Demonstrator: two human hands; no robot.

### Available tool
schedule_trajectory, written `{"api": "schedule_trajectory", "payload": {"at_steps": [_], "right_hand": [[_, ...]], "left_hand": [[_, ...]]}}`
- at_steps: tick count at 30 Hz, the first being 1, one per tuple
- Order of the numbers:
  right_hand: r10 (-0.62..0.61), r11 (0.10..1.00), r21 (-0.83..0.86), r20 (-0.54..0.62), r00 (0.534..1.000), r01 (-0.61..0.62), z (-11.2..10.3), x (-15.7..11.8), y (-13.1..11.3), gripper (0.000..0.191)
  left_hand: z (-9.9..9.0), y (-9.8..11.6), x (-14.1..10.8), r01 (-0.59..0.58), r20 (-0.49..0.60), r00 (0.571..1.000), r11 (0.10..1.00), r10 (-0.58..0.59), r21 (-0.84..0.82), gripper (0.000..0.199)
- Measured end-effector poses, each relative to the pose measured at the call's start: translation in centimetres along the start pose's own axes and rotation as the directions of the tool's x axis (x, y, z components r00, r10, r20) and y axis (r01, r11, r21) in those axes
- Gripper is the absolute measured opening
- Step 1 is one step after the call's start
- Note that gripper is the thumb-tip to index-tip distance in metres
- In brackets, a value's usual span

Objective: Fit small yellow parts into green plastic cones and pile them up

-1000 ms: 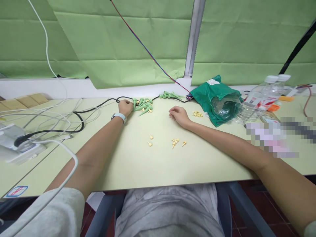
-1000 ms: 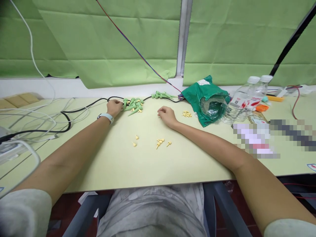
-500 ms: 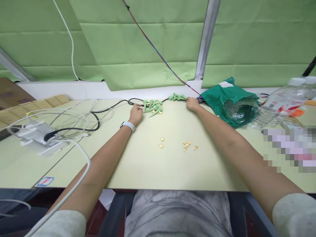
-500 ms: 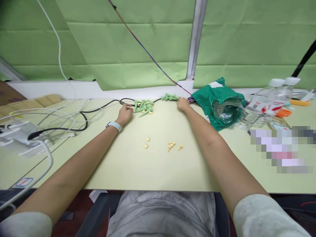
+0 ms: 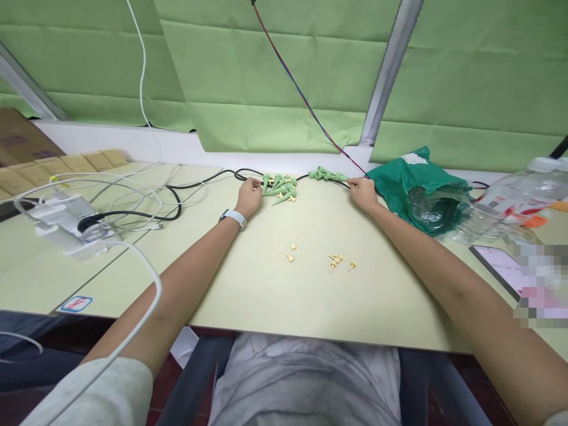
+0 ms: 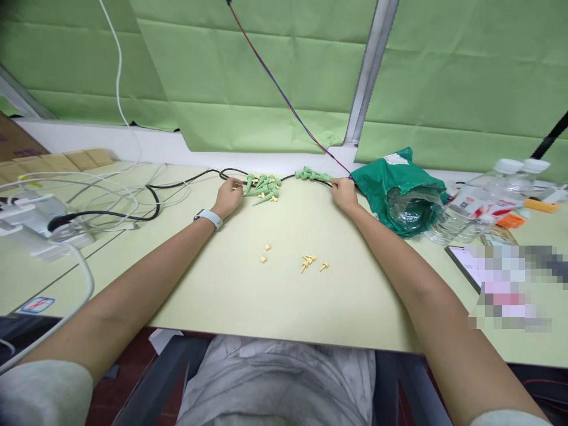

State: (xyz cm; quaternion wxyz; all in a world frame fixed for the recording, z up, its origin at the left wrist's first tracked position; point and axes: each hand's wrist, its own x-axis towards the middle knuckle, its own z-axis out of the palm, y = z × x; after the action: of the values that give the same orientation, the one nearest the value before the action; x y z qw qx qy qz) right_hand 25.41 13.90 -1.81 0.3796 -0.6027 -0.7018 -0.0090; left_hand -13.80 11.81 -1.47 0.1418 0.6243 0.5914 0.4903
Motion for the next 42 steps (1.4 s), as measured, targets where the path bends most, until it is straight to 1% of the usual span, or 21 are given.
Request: {"api": "schedule_trajectory", "payload": {"at_steps": [2, 4, 6, 7, 9, 11, 12, 14, 16, 18, 20, 22, 24, 26, 28, 30, 32, 34, 37, 39, 42], "right_hand": [[0.012, 0.984, 0.176, -0.068, 0.998, 0.000, -0.3, -1.5, -0.9, 0.039], [0.080, 0.930, 0.365, -0.094, 0.992, -0.040, -0.1, -3.4, -2.4, 0.035], [0.158, 0.811, 0.574, -0.031, 0.987, -0.111, 0.3, -5.5, -4.1, 0.033], [0.157, 0.747, 0.651, 0.023, 0.987, -0.134, 0.4, -6.5, -5.1, 0.033], [0.131, 0.665, 0.732, 0.082, 0.988, -0.149, 0.4, -8.2, -6.8, 0.032], [0.074, 0.654, 0.746, 0.102, 0.992, -0.126, 0.0, -9.5, -8.4, 0.030], [0.028, 0.682, 0.726, 0.097, 0.995, -0.090, -0.2, -10.1, -9.1, 0.030], [-0.119, 0.756, 0.653, 0.067, 0.991, 0.047, -0.8, -10.9, -10.2, 0.031], [-0.260, 0.789, 0.586, 0.043, 0.965, 0.187, -1.3, -11.4, -10.9, 0.033], [-0.352, 0.789, 0.553, 0.051, 0.934, 0.267, -1.5, -11.7, -11.2, 0.035], [-0.407, 0.784, 0.540, 0.075, 0.911, 0.306, -1.5, -11.7, -11.0, 0.039], [-0.438, 0.795, 0.499, 0.077, 0.896, 0.346, -1.6, -11.7, -10.5, 0.042], [-0.439, 0.842, 0.376, 0.059, 0.896, 0.388, -1.9, -11.6, -9.6, 0.042], [-0.407, 0.902, 0.178, 0.047, 0.912, 0.393, -2.4, -11.5, -8.5, 0.039], [-0.348, 0.936, -0.033, 0.045, 0.936, 0.350, -3.1, -11.3, -7.1, 0.037], [-0.263, 0.941, -0.209, 0.040, 0.964, 0.265, -3.7, -11.0, -5.7, 0.036], [-0.166, 0.928, -0.331, 0.043, 0.985, 0.171, -4.3, -10.6, -4.4, 0.036], [-0.096, 0.909, -0.401, 0.058, 0.994, 0.111, -4.6, -10.2, -3.2, 0.036], [-0.063, 0.885, -0.460, 0.047, 0.997, 0.078, -4.8, -9.8, -2.2, 0.035], [-0.021, 0.875, -0.483, 0.020, 1.000, 0.028, -4.8, -9.6, -2.0, 0.036], [0.096, 0.869, -0.489, 0.023, 0.995, -0.072, -4.8, -9.4, -2.1, 0.036]], "left_hand": [[-0.1, 0.6, -0.5, -0.109, -0.012, 0.994, 0.994, 0.109, 0.029, 0.014], [-0.3, 1.5, -1.2, -0.232, -0.025, 0.972, 0.971, 0.234, 0.057, 0.012], [-0.3, 2.6, -2.2, -0.339, -0.018, 0.940, 0.938, 0.341, 0.069, 0.008], [-0.3, 3.2, -2.7, -0.374, 0.004, 0.927, 0.925, 0.374, 0.061, 0.009], [0.2, 4.6, -3.9, -0.396, 0.093, 0.915, 0.918, 0.393, 0.014, 0.018], [1.0, 5.9, -5.0, -0.334, 0.200, 0.916, 0.937, 0.349, -0.104, 0.028], [1.5, 6.5, -5.4, -0.267, 0.246, 0.920, 0.946, 0.307, -0.184, 0.032], [2.5, 7.4, -6.0, -0.061, 0.357, 0.916, 0.941, 0.186, -0.333, 0.034], [3.1, 7.9, -6.1, 0.171, 0.447, 0.893, 0.883, 0.048, -0.436, 0.029], [3.1, 8.2, -6.1, 0.342, 0.502, 0.864, 0.787, -0.048, -0.514, 0.022], [2.7, 8.1, -5.9, 0.432, 0.527, 0.846, 0.685, -0.082, -0.586, 0.017], [2.1, 7.7, -5.5, 0.487, 0.532, 0.839, 0.589, -0.110, -0.645, 0.017], [1.7, 7.1, -5.0, 0.547, 0.540, 0.824, 0.496, -0.173, -0.675, 0.017], [1.7, 6.6, -4.5, 0.611, 0.565, 0.788, 0.421, -0.245, -0.670, 0.017], [1.7, 6.2, -4.2, 0.641, 0.569, 0.767, 0.386, -0.296, -0.663, 0.017], [1.8, 6.0, -4.1, 0.638, 0.560, 0.770, 0.389, -0.306, -0.665, 0.016], [1.9, 6.0, -4.2, 0.625, 0.564, 0.779, 0.416, -0.276, -0.660, 0.016], [1.8, 6.1, -4.3, 0.612, 0.574, 0.784, 0.444, -0.235, -0.654, 0.015], [1.7, 6.2, -4.4, 0.595, 0.570, 0.793, 0.473, -0.214, -0.650, 0.011], [1.7, 6.2, -4.3, 0.584, 0.567, 0.798, 0.499, -0.206, -0.640, 0.009], [1.7, 6.2, -4.3, 0.566, 0.566, 0.804, 0.531, -0.184, -0.631, 0.009]]}}
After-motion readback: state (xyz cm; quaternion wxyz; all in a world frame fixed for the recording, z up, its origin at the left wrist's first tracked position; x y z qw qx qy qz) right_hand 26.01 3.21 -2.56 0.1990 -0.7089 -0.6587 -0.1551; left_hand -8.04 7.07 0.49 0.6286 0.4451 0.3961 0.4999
